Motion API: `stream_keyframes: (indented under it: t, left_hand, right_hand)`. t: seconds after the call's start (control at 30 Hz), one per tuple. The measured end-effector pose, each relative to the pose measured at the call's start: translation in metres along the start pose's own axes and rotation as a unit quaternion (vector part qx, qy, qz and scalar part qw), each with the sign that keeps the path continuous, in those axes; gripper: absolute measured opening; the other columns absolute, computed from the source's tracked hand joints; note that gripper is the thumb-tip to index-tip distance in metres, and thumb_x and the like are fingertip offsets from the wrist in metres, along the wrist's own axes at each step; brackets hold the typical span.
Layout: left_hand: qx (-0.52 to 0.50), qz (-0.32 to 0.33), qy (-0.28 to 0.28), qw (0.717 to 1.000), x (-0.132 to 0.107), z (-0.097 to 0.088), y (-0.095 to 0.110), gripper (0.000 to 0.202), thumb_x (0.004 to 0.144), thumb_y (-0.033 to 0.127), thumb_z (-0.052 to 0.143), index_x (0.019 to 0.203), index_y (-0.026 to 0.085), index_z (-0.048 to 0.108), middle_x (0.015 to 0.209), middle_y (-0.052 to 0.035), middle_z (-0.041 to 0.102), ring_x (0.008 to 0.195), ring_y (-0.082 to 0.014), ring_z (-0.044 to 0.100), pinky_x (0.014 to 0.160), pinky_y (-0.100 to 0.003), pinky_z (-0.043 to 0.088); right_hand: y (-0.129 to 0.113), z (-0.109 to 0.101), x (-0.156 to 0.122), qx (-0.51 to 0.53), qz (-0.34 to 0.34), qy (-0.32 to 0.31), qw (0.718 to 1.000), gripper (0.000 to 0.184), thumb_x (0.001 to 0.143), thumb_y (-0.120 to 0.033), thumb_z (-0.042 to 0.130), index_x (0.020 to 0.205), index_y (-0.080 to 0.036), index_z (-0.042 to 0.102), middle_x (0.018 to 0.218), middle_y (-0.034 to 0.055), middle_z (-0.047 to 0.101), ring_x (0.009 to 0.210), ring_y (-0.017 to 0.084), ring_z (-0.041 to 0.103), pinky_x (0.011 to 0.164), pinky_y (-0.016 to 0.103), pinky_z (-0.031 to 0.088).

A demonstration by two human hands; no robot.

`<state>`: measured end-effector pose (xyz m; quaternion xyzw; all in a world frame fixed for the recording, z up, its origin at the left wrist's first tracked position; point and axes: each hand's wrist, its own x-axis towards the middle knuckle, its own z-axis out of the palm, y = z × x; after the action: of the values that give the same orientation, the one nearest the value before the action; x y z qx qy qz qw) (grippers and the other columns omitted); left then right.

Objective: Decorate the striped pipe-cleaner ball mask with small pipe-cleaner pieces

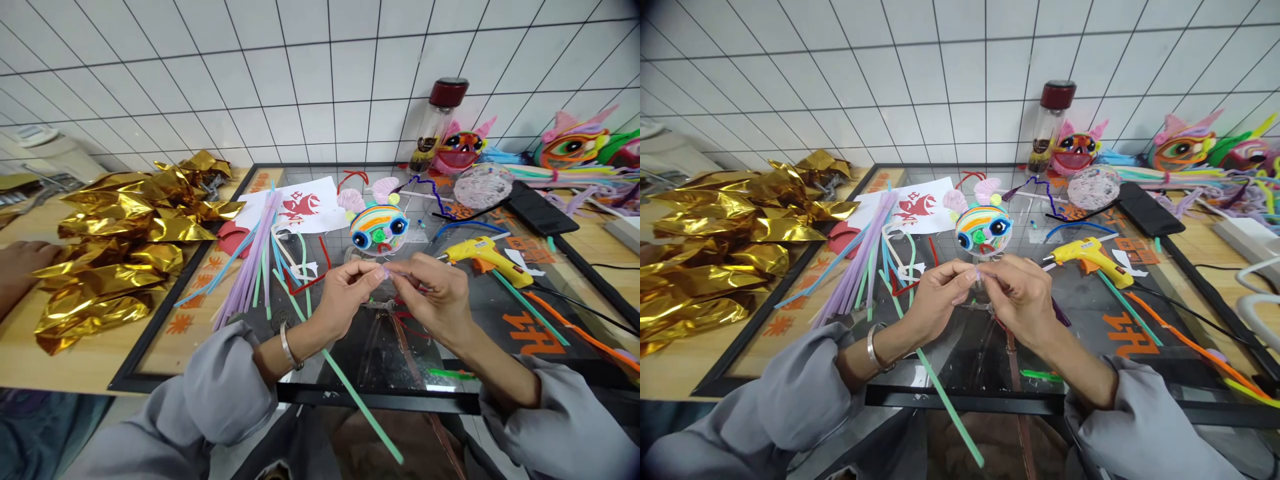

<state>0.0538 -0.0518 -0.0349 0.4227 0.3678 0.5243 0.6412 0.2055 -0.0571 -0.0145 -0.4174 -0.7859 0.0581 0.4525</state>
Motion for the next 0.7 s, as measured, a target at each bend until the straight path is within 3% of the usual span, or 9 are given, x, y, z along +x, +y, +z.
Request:
stream_keyframes:
  t: [0.27, 0.5, 0.7]
  left_hand:
    - [0.098, 0.054, 0.033, 0.993, 0.004, 0.0, 0.001, 0.021, 0.075, 0.031, 0.069, 0.067, 0.012, 0.063, 0.06, 0.0045, 0.047, 0.052, -0.0043, 0.032, 0.05, -0.022, 0.024]
    - [-0.029, 0.001, 0.071, 0.997, 0.007, 0.019, -0.001, 0.022, 0.07, 0.032, 0.069, 0.067, 0.013, 0.059, 0.054, 0.0065, 0.042, 0.047, -0.0032, 0.027, 0.047, -0.021, 0.018]
    - [-0.093, -0.003, 0.079, 0.993, 0.01, 0.03, 0.004, 0.018, 0.066, 0.027, 0.07, 0.065, 0.014, 0.057, 0.047, 0.0083, 0.036, 0.044, -0.0033, 0.027, 0.047, -0.021, 0.018]
  right_hand:
    - [0.002, 0.006, -0.003, -0.033, -0.034, 0.017, 0.999, 0.011, 0.087, -0.015, 0.056, 0.089, -0.016, 0.067, 0.062, -0.0005, 0.054, 0.056, 0.011, 0.051, 0.054, 0.023, 0.038]
    - [0.006, 0.006, -0.001, -0.205, -0.138, 0.065, 0.967, 0.011, 0.09, -0.021, 0.057, 0.085, -0.014, 0.065, 0.06, 0.0013, 0.057, 0.056, 0.013, 0.051, 0.054, 0.026, 0.036]
    - [0.016, -0.004, 0.016, -0.153, -0.148, 0.035, 0.977, 0.015, 0.09, -0.023, 0.056, 0.08, -0.017, 0.065, 0.064, 0.0024, 0.063, 0.06, 0.013, 0.055, 0.057, 0.026, 0.035]
